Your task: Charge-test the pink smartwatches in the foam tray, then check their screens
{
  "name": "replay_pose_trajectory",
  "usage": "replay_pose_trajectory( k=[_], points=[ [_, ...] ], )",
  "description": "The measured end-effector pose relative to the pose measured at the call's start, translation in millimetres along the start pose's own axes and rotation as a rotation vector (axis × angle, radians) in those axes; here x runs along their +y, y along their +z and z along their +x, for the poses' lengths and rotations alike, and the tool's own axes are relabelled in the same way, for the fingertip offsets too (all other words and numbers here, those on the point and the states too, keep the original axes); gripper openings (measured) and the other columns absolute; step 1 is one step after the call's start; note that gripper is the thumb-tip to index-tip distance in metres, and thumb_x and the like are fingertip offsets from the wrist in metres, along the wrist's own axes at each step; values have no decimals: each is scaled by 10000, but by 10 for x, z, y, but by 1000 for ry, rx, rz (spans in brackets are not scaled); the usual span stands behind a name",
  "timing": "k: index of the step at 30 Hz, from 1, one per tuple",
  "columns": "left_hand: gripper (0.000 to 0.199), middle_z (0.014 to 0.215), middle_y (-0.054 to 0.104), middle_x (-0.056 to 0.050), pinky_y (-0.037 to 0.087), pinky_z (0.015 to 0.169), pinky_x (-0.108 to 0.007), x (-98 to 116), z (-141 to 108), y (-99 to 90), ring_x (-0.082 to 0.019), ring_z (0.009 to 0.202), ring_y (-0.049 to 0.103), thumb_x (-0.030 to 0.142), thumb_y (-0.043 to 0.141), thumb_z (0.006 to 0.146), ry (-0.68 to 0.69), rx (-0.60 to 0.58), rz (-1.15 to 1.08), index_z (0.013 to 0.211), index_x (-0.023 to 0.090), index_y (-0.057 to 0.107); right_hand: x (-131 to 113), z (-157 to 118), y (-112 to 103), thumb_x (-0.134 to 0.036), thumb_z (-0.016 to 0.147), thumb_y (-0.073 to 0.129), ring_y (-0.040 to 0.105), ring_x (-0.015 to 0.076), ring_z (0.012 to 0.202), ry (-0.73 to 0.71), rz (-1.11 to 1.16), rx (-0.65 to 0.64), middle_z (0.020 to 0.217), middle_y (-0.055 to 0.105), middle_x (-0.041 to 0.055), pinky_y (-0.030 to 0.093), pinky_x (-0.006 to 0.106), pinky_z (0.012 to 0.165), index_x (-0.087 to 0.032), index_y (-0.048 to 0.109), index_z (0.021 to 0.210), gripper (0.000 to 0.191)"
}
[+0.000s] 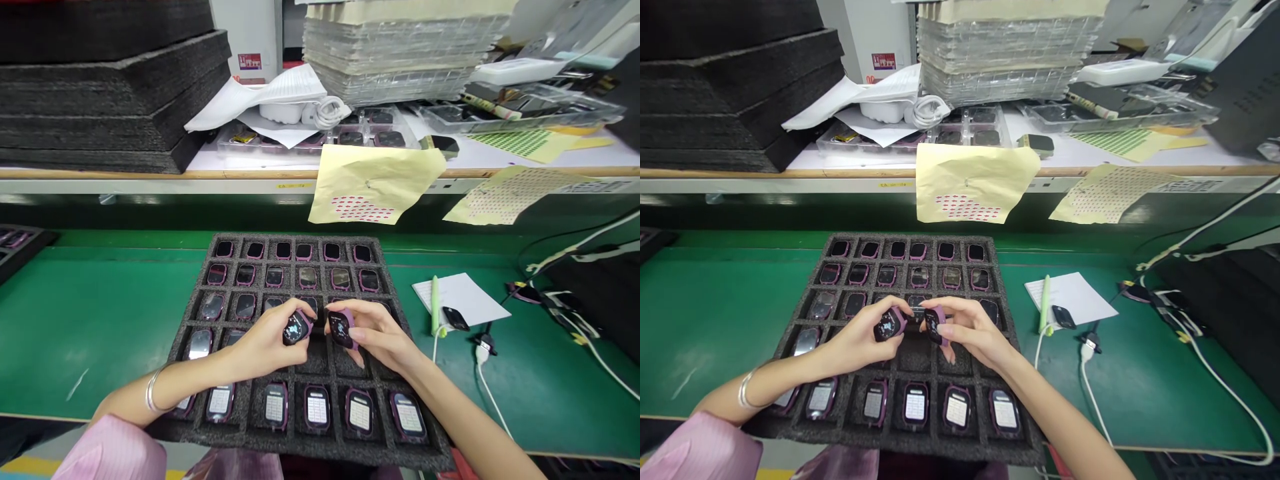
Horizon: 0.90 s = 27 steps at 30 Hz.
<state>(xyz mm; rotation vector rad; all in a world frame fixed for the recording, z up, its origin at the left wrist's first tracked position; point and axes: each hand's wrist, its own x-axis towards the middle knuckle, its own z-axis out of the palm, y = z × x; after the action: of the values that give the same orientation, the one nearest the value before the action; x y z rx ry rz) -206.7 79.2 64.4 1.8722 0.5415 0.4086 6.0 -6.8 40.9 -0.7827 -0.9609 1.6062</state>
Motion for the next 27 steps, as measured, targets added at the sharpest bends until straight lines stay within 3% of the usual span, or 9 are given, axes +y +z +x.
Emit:
replay_pose_trajectory(
  k=[27],
  points=[
    [282,840,509,37,387,714,-229,26,5,-37,-120,763,477,45,568,744,-9,122,-72,959,212,494,-78,-39,74,-233,841,707,616,106,504,-24,-35,9,983,709,119,517,207,440,-177,645,1195,363]
  ],
)
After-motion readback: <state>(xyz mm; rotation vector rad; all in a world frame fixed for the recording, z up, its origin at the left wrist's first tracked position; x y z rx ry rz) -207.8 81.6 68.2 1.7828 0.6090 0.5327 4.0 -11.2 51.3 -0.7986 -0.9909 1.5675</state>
